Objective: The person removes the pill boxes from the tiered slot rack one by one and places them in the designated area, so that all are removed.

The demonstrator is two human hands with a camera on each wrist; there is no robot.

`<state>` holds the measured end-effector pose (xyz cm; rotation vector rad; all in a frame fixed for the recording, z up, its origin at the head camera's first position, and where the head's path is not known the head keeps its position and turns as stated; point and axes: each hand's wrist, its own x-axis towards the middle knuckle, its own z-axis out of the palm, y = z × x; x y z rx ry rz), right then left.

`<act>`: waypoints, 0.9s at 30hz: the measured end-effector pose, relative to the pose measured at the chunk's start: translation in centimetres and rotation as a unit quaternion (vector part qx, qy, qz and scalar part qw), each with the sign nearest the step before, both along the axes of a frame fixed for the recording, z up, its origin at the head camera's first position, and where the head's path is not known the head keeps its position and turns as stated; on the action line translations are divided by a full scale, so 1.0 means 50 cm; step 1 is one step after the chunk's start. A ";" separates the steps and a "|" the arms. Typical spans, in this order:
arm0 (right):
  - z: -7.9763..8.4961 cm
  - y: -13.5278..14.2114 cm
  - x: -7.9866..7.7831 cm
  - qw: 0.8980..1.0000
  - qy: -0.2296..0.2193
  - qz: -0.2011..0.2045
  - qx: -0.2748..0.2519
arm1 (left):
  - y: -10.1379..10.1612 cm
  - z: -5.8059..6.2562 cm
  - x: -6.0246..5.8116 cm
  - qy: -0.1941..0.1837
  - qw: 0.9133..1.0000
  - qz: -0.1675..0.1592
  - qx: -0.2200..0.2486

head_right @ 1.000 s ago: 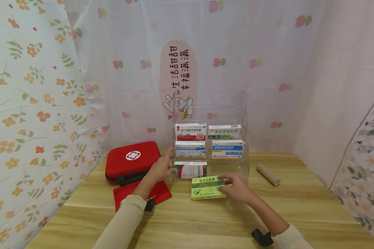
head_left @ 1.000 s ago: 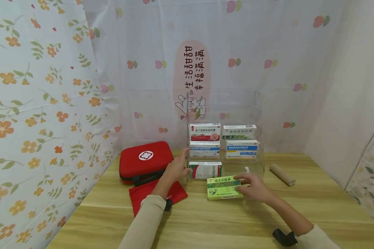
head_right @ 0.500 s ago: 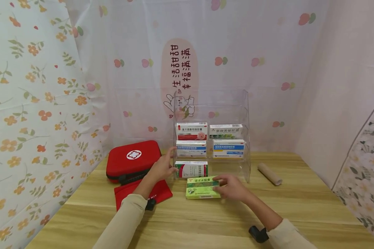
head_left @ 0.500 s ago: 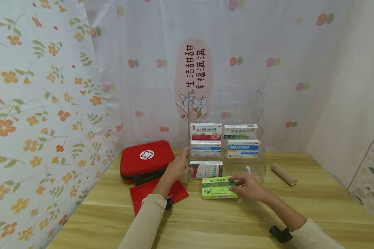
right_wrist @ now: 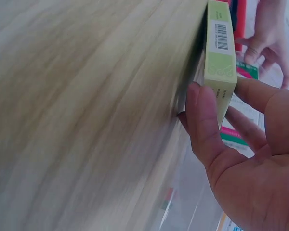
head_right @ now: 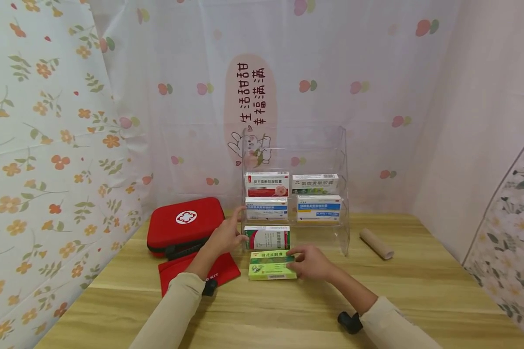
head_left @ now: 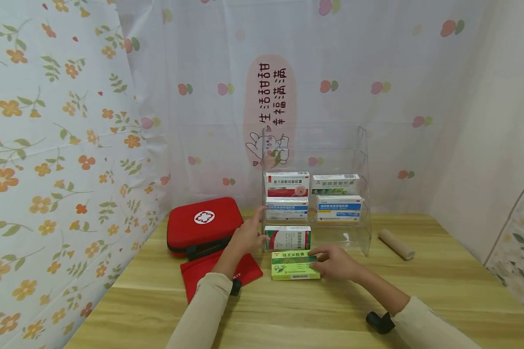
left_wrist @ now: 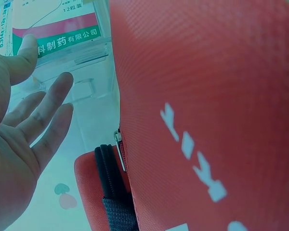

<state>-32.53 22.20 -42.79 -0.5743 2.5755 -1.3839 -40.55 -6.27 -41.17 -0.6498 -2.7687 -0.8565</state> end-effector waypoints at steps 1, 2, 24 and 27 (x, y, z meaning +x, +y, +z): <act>0.000 -0.003 0.000 1.000 0.001 0.001 0.001 | 0.000 0.000 0.000 -0.001 1.000 -0.001 0.002; -0.001 -0.006 0.000 1.000 0.001 0.000 0.000 | 0.001 0.000 0.000 -0.002 1.000 -0.002 0.004; -0.003 -0.042 0.001 0.998 -0.002 -0.067 0.009 | -0.002 0.000 -0.002 -0.003 1.000 -0.006 0.002; -0.003 -0.049 0.003 0.997 -0.006 -0.082 0.014 | -0.002 0.000 -0.002 -0.003 1.000 -0.007 0.002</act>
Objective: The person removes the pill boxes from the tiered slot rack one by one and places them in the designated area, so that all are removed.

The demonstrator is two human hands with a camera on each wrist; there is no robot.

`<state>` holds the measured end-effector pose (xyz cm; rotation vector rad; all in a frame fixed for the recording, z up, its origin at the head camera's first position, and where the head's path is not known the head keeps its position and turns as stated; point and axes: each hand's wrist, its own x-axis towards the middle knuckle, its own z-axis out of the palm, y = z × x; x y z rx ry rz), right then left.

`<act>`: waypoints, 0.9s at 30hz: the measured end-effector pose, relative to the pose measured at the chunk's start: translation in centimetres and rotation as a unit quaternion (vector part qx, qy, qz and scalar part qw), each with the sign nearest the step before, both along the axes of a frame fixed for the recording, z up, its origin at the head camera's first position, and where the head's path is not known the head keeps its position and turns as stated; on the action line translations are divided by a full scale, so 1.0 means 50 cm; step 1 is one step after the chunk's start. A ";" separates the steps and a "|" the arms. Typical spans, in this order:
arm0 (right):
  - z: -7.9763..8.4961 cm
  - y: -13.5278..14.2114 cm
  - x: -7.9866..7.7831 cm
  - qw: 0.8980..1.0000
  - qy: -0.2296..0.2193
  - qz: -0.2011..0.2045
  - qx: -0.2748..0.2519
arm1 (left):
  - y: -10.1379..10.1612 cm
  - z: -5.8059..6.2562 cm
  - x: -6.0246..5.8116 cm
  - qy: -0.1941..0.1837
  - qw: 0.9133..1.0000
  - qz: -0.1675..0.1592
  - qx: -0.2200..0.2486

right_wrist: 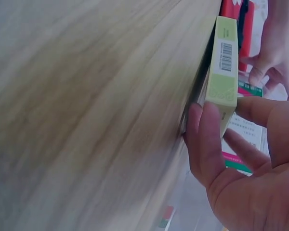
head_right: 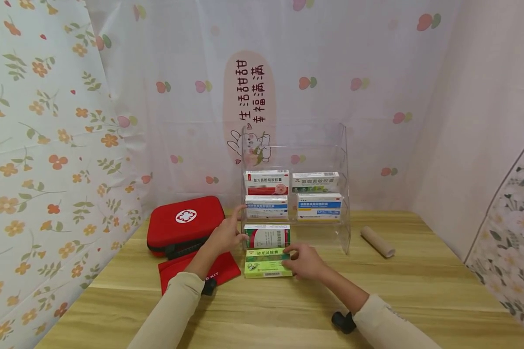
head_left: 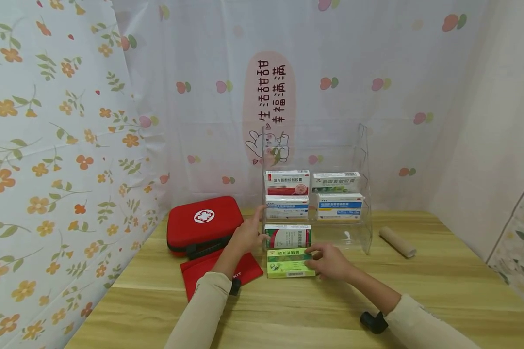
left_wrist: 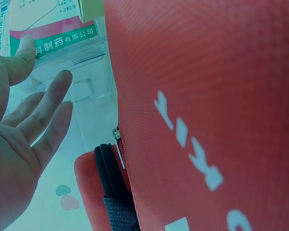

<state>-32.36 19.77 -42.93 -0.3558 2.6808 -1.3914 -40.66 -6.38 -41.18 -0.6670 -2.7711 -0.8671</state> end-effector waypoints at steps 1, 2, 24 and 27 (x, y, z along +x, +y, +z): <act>0.001 -0.002 0.001 1.000 0.001 -0.003 0.004 | 0.000 0.000 0.000 -0.001 1.000 0.000 0.001; 0.001 -0.004 0.002 1.000 0.002 -0.007 0.008 | 0.000 0.000 -0.001 -0.001 1.000 -0.001 0.002; -0.002 -0.003 0.002 0.998 0.041 0.009 0.040 | 0.000 0.002 -0.002 -0.007 1.000 0.001 0.003; -0.004 0.001 0.000 0.996 0.064 0.008 0.057 | -0.001 0.002 -0.002 -0.010 1.000 0.003 0.003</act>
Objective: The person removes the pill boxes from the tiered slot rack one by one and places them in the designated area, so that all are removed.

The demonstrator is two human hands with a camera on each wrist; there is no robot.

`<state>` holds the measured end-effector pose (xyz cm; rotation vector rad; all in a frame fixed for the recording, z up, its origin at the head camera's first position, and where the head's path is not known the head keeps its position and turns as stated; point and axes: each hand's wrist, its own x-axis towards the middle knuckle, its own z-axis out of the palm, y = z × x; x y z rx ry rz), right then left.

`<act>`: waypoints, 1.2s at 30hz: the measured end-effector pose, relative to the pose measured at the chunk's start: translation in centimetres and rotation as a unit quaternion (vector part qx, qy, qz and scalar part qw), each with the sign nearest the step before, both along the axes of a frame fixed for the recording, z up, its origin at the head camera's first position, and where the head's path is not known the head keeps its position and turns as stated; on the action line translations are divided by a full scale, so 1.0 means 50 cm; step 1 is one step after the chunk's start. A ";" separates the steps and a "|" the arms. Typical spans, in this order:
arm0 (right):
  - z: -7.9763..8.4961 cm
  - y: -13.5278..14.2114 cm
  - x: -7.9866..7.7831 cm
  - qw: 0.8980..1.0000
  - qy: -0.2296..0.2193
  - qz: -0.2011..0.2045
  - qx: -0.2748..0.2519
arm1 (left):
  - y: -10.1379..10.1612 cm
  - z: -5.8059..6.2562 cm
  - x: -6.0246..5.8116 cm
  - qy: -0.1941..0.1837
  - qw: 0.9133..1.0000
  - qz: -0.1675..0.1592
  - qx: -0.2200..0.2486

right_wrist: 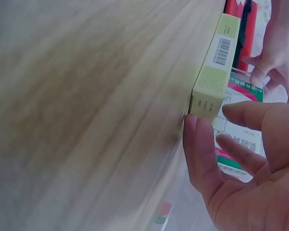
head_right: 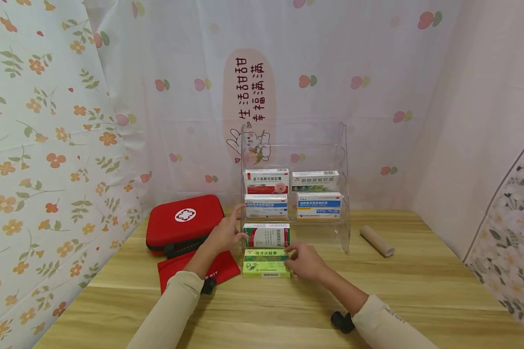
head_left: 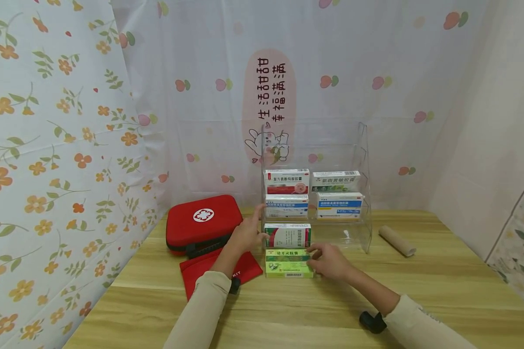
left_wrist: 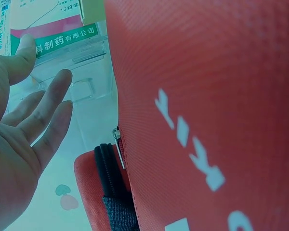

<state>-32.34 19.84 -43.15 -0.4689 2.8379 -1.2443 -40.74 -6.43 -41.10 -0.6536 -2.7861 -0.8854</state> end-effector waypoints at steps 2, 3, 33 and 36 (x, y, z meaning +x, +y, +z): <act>0.003 0.001 -0.001 1.000 0.015 -0.010 0.013 | 0.000 0.000 0.000 -0.002 1.000 0.000 0.003; 0.004 0.001 -0.001 1.000 0.018 -0.017 0.018 | 0.000 0.000 -0.001 -0.002 1.000 0.000 0.004; 0.024 -0.006 -0.024 0.975 0.193 -0.091 0.057 | 0.004 0.000 0.003 -0.021 1.000 0.009 0.017; 0.020 -0.004 -0.030 0.974 0.203 -0.080 0.054 | 0.005 0.001 0.003 -0.022 1.000 0.009 0.016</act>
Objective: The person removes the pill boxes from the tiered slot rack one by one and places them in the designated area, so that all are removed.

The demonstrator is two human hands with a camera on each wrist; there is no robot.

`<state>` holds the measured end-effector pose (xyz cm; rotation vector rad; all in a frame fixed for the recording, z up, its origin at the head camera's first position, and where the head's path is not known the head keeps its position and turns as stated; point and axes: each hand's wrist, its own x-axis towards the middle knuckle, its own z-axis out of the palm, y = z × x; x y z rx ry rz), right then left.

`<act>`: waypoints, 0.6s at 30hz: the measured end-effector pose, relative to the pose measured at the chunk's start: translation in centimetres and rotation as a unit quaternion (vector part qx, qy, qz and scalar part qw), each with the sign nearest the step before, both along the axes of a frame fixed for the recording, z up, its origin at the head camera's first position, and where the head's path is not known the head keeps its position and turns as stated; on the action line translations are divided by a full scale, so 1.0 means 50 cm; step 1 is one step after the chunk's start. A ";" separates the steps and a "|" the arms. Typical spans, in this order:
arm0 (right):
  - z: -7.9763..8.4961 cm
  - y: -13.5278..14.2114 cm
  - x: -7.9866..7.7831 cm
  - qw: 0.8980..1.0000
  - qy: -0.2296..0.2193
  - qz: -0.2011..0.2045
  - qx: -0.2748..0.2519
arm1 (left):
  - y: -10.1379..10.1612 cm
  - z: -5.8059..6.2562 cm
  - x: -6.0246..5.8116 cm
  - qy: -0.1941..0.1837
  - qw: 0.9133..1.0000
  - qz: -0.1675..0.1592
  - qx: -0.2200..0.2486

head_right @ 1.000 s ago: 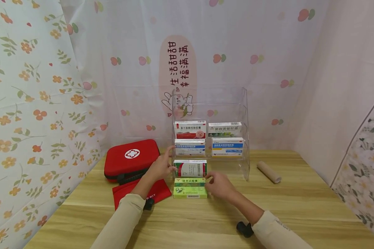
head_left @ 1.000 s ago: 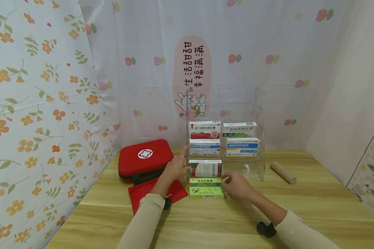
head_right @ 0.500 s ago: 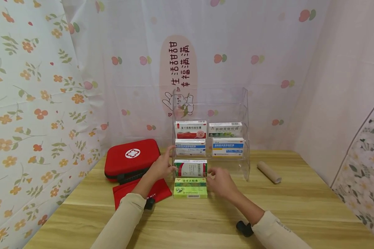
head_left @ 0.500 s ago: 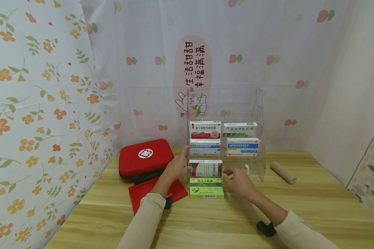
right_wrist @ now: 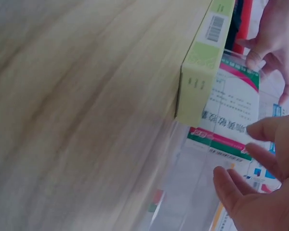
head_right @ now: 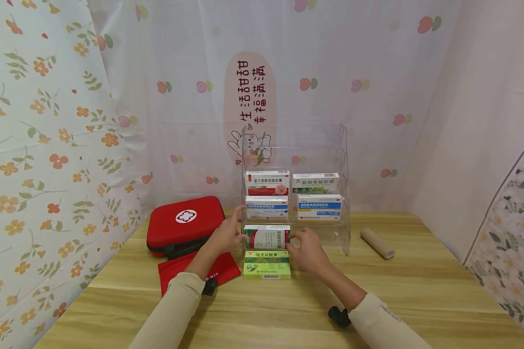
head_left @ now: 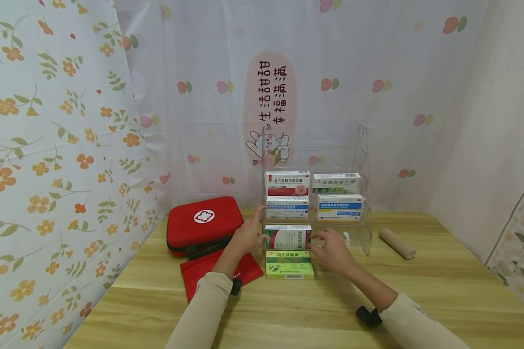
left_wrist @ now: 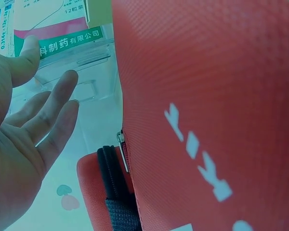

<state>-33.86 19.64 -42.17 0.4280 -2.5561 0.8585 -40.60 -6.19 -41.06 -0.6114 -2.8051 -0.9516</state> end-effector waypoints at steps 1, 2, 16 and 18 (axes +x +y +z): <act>-0.002 0.000 -0.002 1.000 0.001 0.005 0.001 | 0.000 0.000 0.000 0.000 1.000 -0.001 0.000; -0.004 0.001 -0.004 1.000 0.001 0.012 0.002 | 0.000 0.000 0.000 0.001 1.000 -0.001 0.000; -0.022 0.017 -0.045 0.995 0.001 0.099 0.004 | -0.003 -0.004 -0.003 0.016 1.000 -0.006 -0.008; -0.022 0.017 -0.048 0.994 -0.007 0.105 0.000 | -0.002 -0.004 -0.003 0.016 1.000 -0.007 -0.008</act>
